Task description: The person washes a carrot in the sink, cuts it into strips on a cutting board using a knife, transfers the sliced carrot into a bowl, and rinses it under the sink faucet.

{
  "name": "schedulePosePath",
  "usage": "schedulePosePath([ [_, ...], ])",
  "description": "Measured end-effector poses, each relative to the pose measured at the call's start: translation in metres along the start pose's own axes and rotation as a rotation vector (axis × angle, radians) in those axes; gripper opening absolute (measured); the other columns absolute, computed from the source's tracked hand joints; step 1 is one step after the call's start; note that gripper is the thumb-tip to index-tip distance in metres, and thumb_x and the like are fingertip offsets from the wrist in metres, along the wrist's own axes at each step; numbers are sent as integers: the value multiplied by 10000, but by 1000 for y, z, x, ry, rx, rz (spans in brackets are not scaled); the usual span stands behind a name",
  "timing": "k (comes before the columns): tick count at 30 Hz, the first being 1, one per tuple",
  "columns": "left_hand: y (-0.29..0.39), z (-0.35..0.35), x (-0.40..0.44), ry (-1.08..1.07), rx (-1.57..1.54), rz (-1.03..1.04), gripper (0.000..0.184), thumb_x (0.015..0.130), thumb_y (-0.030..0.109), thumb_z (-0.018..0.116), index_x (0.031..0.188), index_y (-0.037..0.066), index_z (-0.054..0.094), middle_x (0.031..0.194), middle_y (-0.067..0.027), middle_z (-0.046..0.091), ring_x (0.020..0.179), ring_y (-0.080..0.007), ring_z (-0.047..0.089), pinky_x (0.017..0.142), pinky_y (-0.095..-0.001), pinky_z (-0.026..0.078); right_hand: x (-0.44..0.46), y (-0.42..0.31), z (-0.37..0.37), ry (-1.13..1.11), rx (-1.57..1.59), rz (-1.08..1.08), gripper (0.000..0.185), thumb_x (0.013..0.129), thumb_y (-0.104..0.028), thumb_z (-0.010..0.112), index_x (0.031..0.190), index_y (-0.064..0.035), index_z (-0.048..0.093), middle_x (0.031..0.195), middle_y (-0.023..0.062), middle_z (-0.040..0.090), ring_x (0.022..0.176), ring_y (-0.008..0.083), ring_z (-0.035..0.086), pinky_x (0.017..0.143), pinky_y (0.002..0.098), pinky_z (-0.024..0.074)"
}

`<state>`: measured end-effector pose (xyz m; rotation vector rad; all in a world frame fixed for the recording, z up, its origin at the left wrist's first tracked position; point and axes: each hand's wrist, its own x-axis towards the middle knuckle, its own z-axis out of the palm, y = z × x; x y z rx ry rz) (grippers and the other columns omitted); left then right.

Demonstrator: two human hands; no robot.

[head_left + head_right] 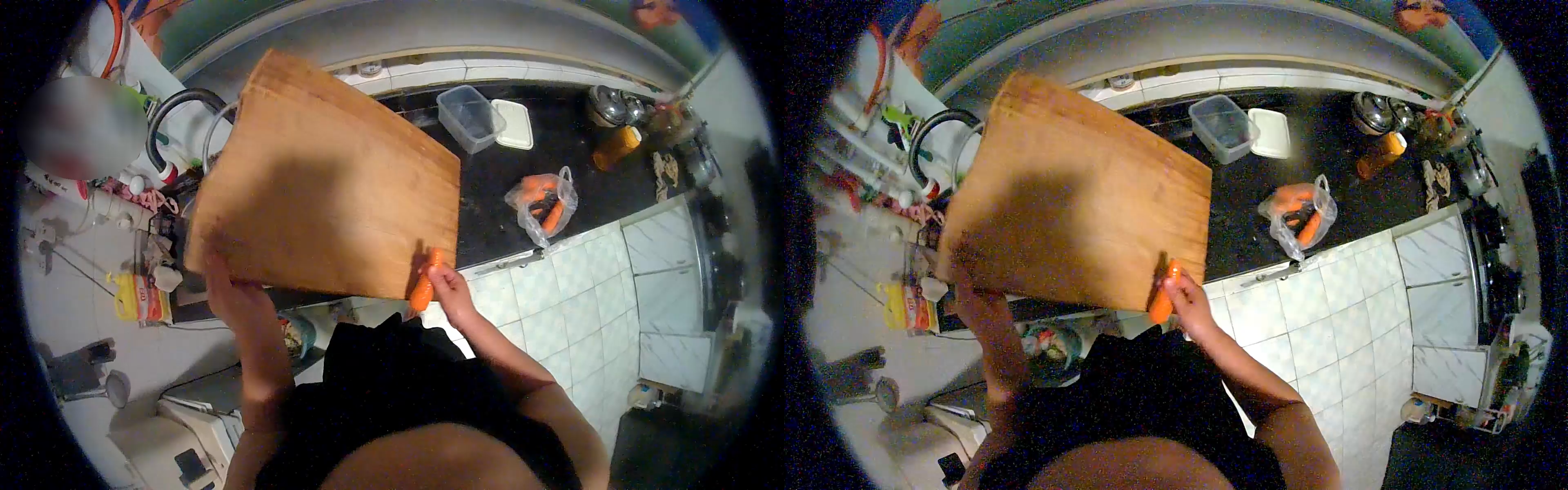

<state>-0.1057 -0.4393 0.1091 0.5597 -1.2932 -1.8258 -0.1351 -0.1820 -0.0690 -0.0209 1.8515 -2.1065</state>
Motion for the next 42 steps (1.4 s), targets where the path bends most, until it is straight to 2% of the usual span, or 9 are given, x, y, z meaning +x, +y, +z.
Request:
schedulePosePath([
  [11, -40, -99, -73, 44, 147, -498, 304, 845, 163, 549, 1107, 36, 462, 1073, -77, 522, 913, -206, 546, 749, -344, 478, -3, -6, -57, 85, 5, 121, 317, 891, -289, 462, 957, 6, 556, 1302, 111, 391, 1180, 174, 367, 941, 306, 320],
  [13, -59, -109, -72, 66, 99, -634, 296, 844, 202, 550, 1075, 34, 475, 1031, -84, 542, 878, -208, 562, 731, -337, 486, 7, 18, -68, 148, -81, -7, 264, 877, -265, 500, 952, -21, 570, 820, 5, 579, 711, 74, 506, 760, 244, 414],
  [18, -151, -164, -53, -16, 143, -882, 360, 827, 314, 560, 1021, 19, 490, 923, -110, 581, 769, -203, 596, 660, -330, 508, 31, 31, -61, 141, -439, -188, 296, 885, -229, 465, 961, 39, 564, 1280, 109, 418, 1098, 148, 438, 866, 252, 365],
  [25, -250, -173, -34, -92, 181, -1062, 423, 818, 444, 504, 885, 41, 611, 804, -93, 639, 647, -186, 622, 557, -288, 512, 75, 65, -77, 85, -305, -287, 315, 881, -211, 466, 1084, 29, 486, 1174, 141, 474, 1095, 218, 415, 970, 340, 284],
  [31, -169, -159, 14, -660, 453, -981, 424, 773, 458, 537, 615, 77, 635, 560, -65, 604, 456, -167, 573, 483, -263, 481, 131, 74, -75, 38, -22, -155, 352, 900, -254, 422, 1115, 15, 494, 1050, 118, 519, 913, 178, 490, 860, 296, 375],
  [33, -195, -191, 66, -640, 811, -306, 328, 765, 362, 565, 642, 63, 619, 594, -73, 600, 519, -189, 585, 513, -295, 476, 151, 79, -53, 81, -445, -188, 351, 891, -299, 442, 1026, 12, 535, 918, 93, 537, 831, 158, 487, 754, 279, 401],
  [35, -154, -251, 140, -210, 39, -324, 150, 765, 162, 587, 768, 14, 608, 802, -81, 625, 686, -183, 584, 643, -309, 466, 150, 58, 34, 183, -691, -385, 377, 861, -337, 490, 776, 23, 558, 632, 30, 526, 592, 127, 460, 517, 265, 387],
  [36, -91, -264, 176, 289, 812, -99, 73, 749, 83, 575, 778, 21, 599, 776, -71, 613, 703, -157, 568, 656, -283, 453, 173, 78, 38, 129, -726, -424, 401, 859, -351, 489, 738, 26, 548, 614, 40, 518, 570, 127, 445, 497, 268, 377],
  [42, 97, -471, 316, 1521, 1140, 592, 584, 672, 226, 694, 1109, -54, 424, 1097, -205, 458, 1043, -339, 422, 869, -424, 358, 202, 62, 124, 229, -1131, -572, 487, 811, -388, 530, 652, 72, 537, 469, 159, 486, 407, 277, 447, 435, 385, 367],
])
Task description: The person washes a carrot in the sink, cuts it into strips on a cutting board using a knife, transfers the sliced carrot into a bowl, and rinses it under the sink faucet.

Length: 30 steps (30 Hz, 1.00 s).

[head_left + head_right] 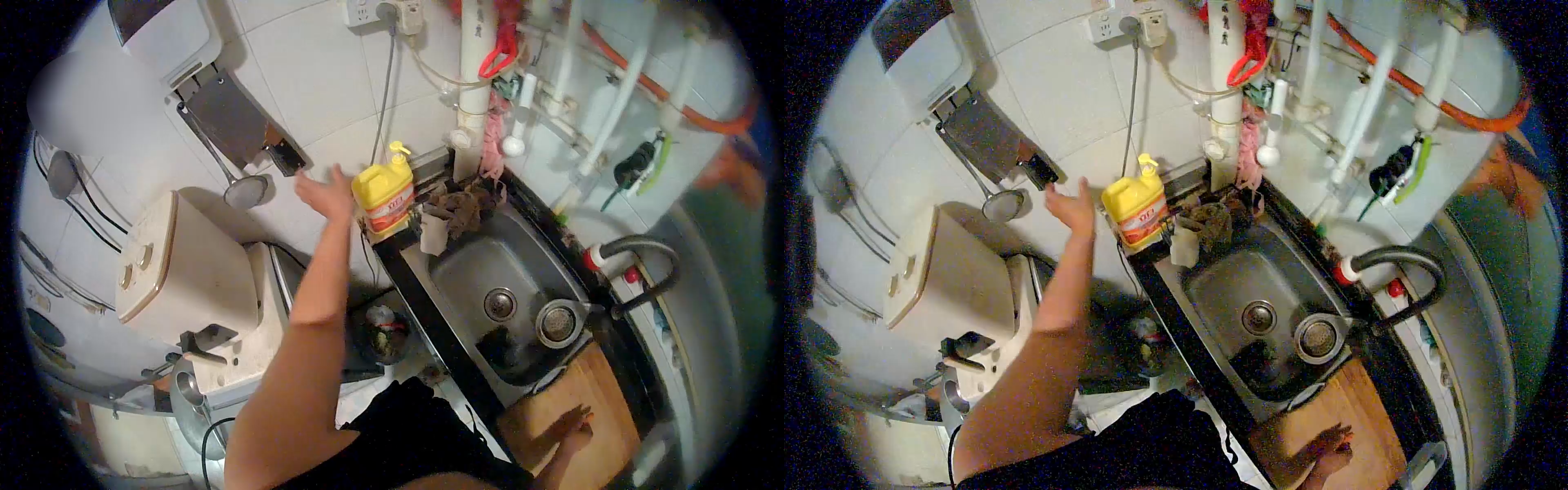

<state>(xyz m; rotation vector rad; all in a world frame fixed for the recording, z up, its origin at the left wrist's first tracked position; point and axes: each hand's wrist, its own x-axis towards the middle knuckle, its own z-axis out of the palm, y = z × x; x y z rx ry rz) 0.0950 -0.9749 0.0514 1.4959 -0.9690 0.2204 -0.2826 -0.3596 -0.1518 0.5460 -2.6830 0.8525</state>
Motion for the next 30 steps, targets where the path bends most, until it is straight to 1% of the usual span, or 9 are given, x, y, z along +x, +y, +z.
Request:
schedulePosePath([
  [5, -6, 17, 63, 51, 158, -135, 530, 652, 233, 705, 1054, -5, 456, 981, -158, 544, 932, -294, 517, 780, -403, 414, -12, -6, -1, 103, -246, -87, 512, 719, -453, 588, 791, 53, 578, 686, 206, 568, 665, 367, 558, 583, 449, 456],
  [8, -20, 21, 73, -74, 80, -222, 484, 652, 265, 698, 1020, 30, 488, 770, -85, 607, 713, -251, 593, 674, -371, 453, -15, -4, 4, -115, -592, 138, 550, 700, -443, 627, 937, 46, 542, 823, 221, 567, 777, 391, 541, 659, 468, 455],
  [11, -15, 21, 70, -26, -36, -47, 432, 665, 268, 681, 972, 16, 509, 773, -105, 593, 752, -265, 586, 677, -375, 450, -36, 14, 8, 132, -369, -189, 627, 708, -450, 637, 1058, 46, 484, 991, 251, 522, 912, 398, 504, 774, 460, 429],
  [14, -18, 32, 68, 98, 52, 76, 414, 662, 292, 678, 912, 0, 526, 797, -147, 570, 720, -315, 555, 679, -404, 438, -40, 26, 12, 142, -269, -7, 687, 741, -458, 609, 1164, 44, 407, 1167, 258, 420, 1064, 401, 421, 890, 453, 363],
  [17, -12, 31, 71, 115, 105, 79, 426, 662, 257, 676, 948, -15, 516, 755, -126, 537, 751, -263, 568, 692, -349, 448, -33, -8, 0, 99, -248, 28, 642, 795, -408, 569, 1209, 42, 373, 1229, 263, 363, 1127, 401, 371, 947, 448, 312],
  [20, -21, 38, 75, -81, -304, -114, 426, 673, 285, 686, 916, -18, 511, 770, -111, 538, 703, -216, 542, 665, -324, 441, -29, -34, -13, 99, -6, -96, 590, 818, -352, 558, 1212, 46, 371, 1236, 258, 363, 1151, 398, 353, 954, 453, 305],
  [23, -11, 40, 72, 14, -472, 34, 367, 715, 271, 666, 863, -23, 504, 754, -100, 548, 655, -183, 516, 616, -303, 430, -31, -27, -3, 53, 379, 11, 558, 838, -271, 551, 1235, 53, 329, 1254, 244, 344, 1176, 373, 336, 979, 440, 288],
  [26, -8, 27, 72, -266, -592, 31, 298, 753, 220, 634, 848, -32, 506, 758, -111, 571, 626, -181, 519, 597, -301, 431, -31, -22, -11, -35, -3, -81, 558, 850, -200, 538, 1264, 52, 262, 1285, 223, 312, 1211, 339, 305, 1002, 420, 273],
  [30, 21, 5, 64, -224, -602, 80, 243, 767, 163, 610, 859, -37, 508, 778, -111, 584, 639, -182, 530, 606, -303, 433, -40, -6, -12, 37, 401, -2, 556, 859, -150, 513, 1289, 39, 215, 1336, 196, 266, 1241, 307, 274, 1029, 397, 230],
])
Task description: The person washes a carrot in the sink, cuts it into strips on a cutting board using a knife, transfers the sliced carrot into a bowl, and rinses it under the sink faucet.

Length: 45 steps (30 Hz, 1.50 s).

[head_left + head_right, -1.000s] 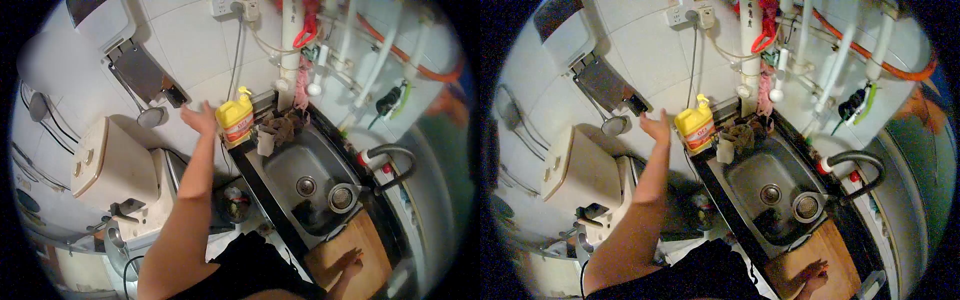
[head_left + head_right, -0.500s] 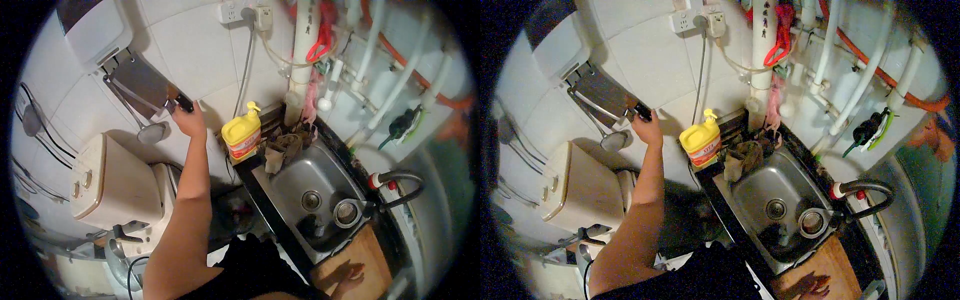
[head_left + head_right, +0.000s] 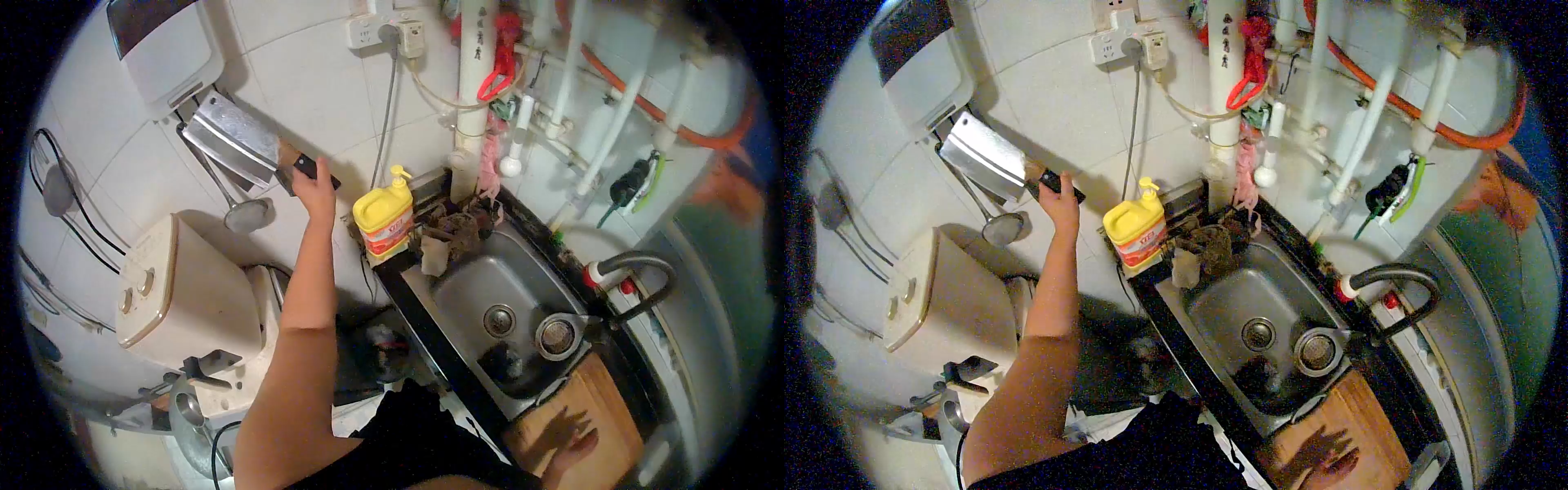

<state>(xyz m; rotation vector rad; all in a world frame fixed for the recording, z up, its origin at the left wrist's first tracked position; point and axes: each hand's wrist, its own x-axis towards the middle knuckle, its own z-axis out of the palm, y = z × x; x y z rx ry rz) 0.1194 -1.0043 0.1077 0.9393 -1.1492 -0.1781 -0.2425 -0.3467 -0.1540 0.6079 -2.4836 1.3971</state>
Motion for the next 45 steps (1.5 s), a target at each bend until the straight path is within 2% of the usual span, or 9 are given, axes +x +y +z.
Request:
schedulePosePath([
  [6, 49, -6, -32, 28, -8, 104, 357, 777, 171, 611, 1017, -59, 482, 950, -127, 567, 822, -211, 525, 758, -321, 424, -12, -64, -35, -17, 43, 8, 535, 838, -198, 513, 1266, 34, 291, 1342, 183, 280, 1240, 282, 281, 1023, 378, 224],
  [12, 160, -65, -261, -764, -468, -20, 172, 833, 156, 483, 858, -1, 549, 688, -52, 523, 600, -112, 455, 542, -224, 388, -26, -144, -52, -114, 224, 55, 324, 797, -81, 506, 1116, -29, 490, 1181, 122, 473, 968, 223, 537, 827, 312, 435],
  [13, 153, -84, -309, -944, -758, -448, 73, 787, 96, 490, 805, 38, 529, 669, -53, 502, 593, -138, 461, 542, -248, 401, -20, -165, -54, -199, 369, 13, 321, 777, -110, 566, 1075, -10, 499, 1027, 133, 549, 950, 236, 530, 839, 332, 420],
  [19, 267, -140, -461, -2144, -753, 249, 496, 648, 237, 708, 1046, 41, 487, 998, -162, 544, 916, -337, 527, 789, -393, 422, -33, -183, -88, -673, 724, 36, 284, 824, -154, 562, 1053, 9, 517, 972, 112, 596, 905, 187, 559, 810, 312, 430],
  [24, 319, -117, -500, -2505, -800, 498, 488, 702, 323, 648, 1061, 28, 498, 1053, -161, 523, 989, -326, 487, 851, -393, 381, -60, -130, -135, -192, 599, 664, 221, 845, -196, 549, 757, 2, 594, 662, 59, 614, 618, 140, 590, 602, 276, 483],
  [27, 283, -97, -518, -1731, -539, 475, 506, 663, 192, 668, 1103, 33, 475, 1083, -187, 472, 1079, -359, 406, 921, -423, 320, -78, -75, -176, 56, 419, 824, 280, 818, -238, 593, 666, -7, 547, 549, 50, 540, 462, 108, 505, 443, 253, 449],
  [28, 268, -96, -524, -1721, -541, 79, 593, 661, 164, 658, 1176, 12, 406, 1198, -204, 395, 1120, -383, 369, 951, -428, 297, -81, -68, -191, 99, 331, 890, 273, 844, -172, 530, 623, -15, 502, 515, 22, 479, 427, 100, 457, 425, 239, 428],
  [29, 222, -88, -532, -1698, -387, 398, 697, 661, 173, 666, 1242, -6, 325, 1292, -245, 281, 1168, -408, 319, 979, -440, 262, -92, -56, -201, 141, 291, 910, 258, 845, -167, 526, 631, -31, 480, 514, 23, 464, 418, 94, 440, 416, 233, 422],
  [45, 276, -81, -575, -1736, -118, 731, 640, 805, 438, 482, 1220, -31, 351, 1330, -283, 194, 1217, -434, 227, 988, -528, 159, -62, 18, -225, 19, -339, 823, 299, 768, -234, 600, 977, -22, 599, 636, 177, 587, 548, 269, 585, 520, 339, 449],
])
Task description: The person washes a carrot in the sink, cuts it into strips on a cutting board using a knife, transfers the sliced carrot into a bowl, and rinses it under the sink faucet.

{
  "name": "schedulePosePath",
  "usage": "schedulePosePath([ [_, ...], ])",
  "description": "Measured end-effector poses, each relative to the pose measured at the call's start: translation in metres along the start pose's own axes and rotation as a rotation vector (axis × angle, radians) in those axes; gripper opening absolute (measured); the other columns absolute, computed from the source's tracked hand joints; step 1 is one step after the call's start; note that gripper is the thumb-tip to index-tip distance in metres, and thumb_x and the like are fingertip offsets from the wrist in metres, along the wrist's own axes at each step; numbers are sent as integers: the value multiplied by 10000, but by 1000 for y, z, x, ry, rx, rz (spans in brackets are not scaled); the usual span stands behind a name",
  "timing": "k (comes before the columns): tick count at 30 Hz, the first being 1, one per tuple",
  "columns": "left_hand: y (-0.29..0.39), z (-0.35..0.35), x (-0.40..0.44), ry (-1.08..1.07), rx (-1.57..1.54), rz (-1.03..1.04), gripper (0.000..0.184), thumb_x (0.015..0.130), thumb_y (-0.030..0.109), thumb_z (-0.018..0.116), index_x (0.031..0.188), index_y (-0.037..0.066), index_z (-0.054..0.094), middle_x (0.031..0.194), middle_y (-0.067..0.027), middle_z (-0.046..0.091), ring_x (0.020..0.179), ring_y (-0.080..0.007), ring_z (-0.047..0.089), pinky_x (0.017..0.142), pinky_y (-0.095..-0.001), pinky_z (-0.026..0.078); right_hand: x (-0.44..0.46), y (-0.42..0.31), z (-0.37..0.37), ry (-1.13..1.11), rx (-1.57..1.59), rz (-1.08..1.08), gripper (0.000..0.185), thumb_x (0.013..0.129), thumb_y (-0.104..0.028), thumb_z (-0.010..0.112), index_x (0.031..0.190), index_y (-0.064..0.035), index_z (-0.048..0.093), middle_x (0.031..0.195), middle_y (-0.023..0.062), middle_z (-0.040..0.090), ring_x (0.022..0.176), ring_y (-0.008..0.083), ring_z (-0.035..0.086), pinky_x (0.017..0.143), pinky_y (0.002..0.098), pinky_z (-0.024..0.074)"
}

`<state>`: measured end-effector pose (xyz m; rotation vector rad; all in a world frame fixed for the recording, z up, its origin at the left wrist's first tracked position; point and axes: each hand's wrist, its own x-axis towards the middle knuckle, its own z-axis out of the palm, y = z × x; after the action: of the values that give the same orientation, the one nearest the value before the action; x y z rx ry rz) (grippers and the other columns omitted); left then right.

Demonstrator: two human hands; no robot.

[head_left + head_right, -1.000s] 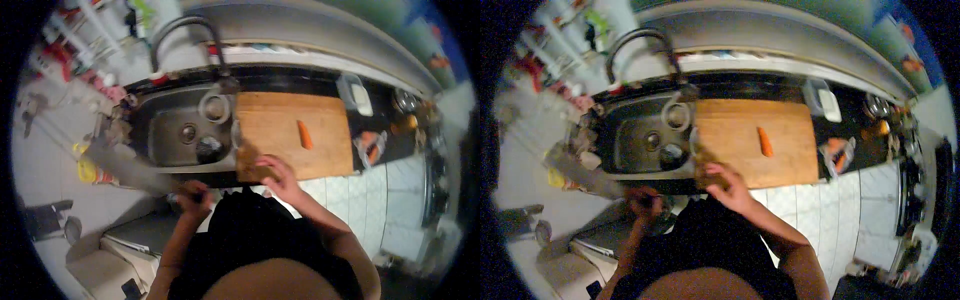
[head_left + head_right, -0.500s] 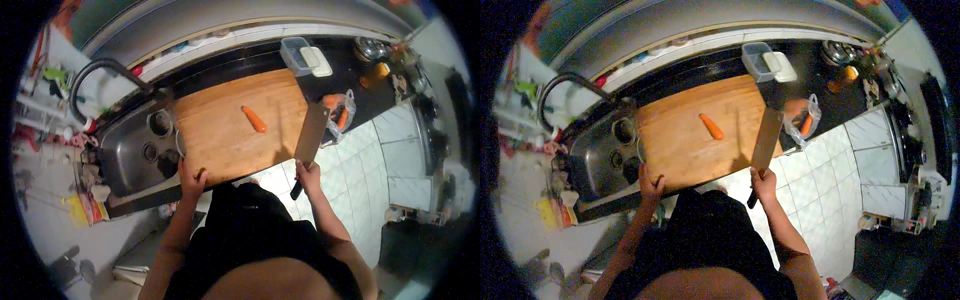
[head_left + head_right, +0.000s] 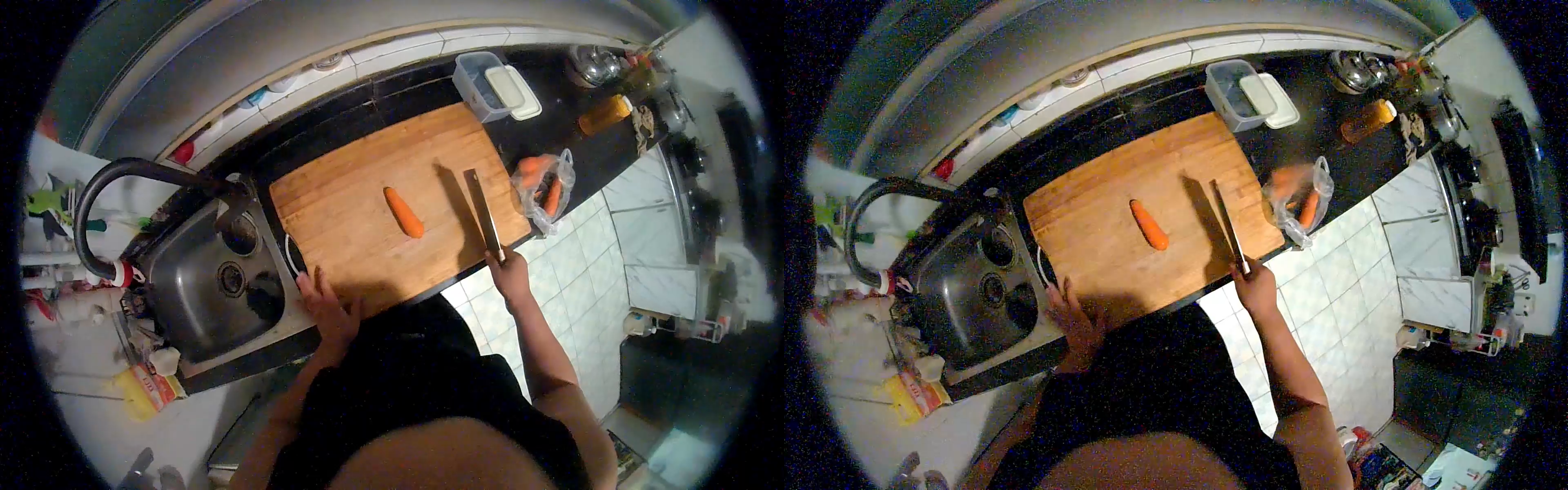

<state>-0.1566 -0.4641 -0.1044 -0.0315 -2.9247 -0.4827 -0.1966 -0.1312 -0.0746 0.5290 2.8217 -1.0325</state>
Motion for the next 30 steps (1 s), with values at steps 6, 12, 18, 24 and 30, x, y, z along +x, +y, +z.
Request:
schedulePosePath([
  [6, 73, 11, 110, -109, -76, 518, 318, 755, 133, 531, 1066, 65, 531, 1173, -153, 462, 1094, -294, 439, 943, -385, 321, 12, -7, -9, -71, -38, -116, 301, 765, -222, 573, 1024, -71, 600, 605, 187, 569, 521, 303, 566, 500, 371, 444],
  [12, 92, 45, 143, -420, 7, 591, 359, 681, 131, 591, 1038, 117, 553, 1104, -73, 501, 1054, -245, 454, 896, -366, 352, 24, -12, -25, -230, -34, -160, 301, 781, -230, 550, 1048, -94, 574, 654, 209, 575, 608, 352, 577, 555, 413, 466],
  [18, 112, 38, 133, -246, -51, 634, 364, 682, 174, 624, 1037, 127, 560, 1081, -45, 510, 974, -220, 493, 859, -351, 365, 31, -18, -36, -350, -64, -100, 374, 797, -249, 540, 1155, -149, 493, 726, 208, 593, 665, 363, 582, 606, 427, 475],
  [24, 87, 79, 106, -87, -321, 802, 267, 693, 103, 558, 955, 56, 570, 952, -57, 559, 913, -219, 527, 791, -312, 430, 31, -23, -35, -363, -79, -158, 334, 800, -257, 536, 1118, -156, 518, 755, 217, 590, 706, 369, 578, 613, 427, 473],
  [30, 90, 82, 96, 0, -576, 649, 233, 663, 62, 596, 894, 35, 592, 931, -74, 567, 875, -235, 537, 792, -326, 431, 30, -35, -22, -472, -138, -214, 245, 762, -231, 572, 962, -90, 567, 717, 214, 588, 686, 376, 577, 587, 430, 465],
])
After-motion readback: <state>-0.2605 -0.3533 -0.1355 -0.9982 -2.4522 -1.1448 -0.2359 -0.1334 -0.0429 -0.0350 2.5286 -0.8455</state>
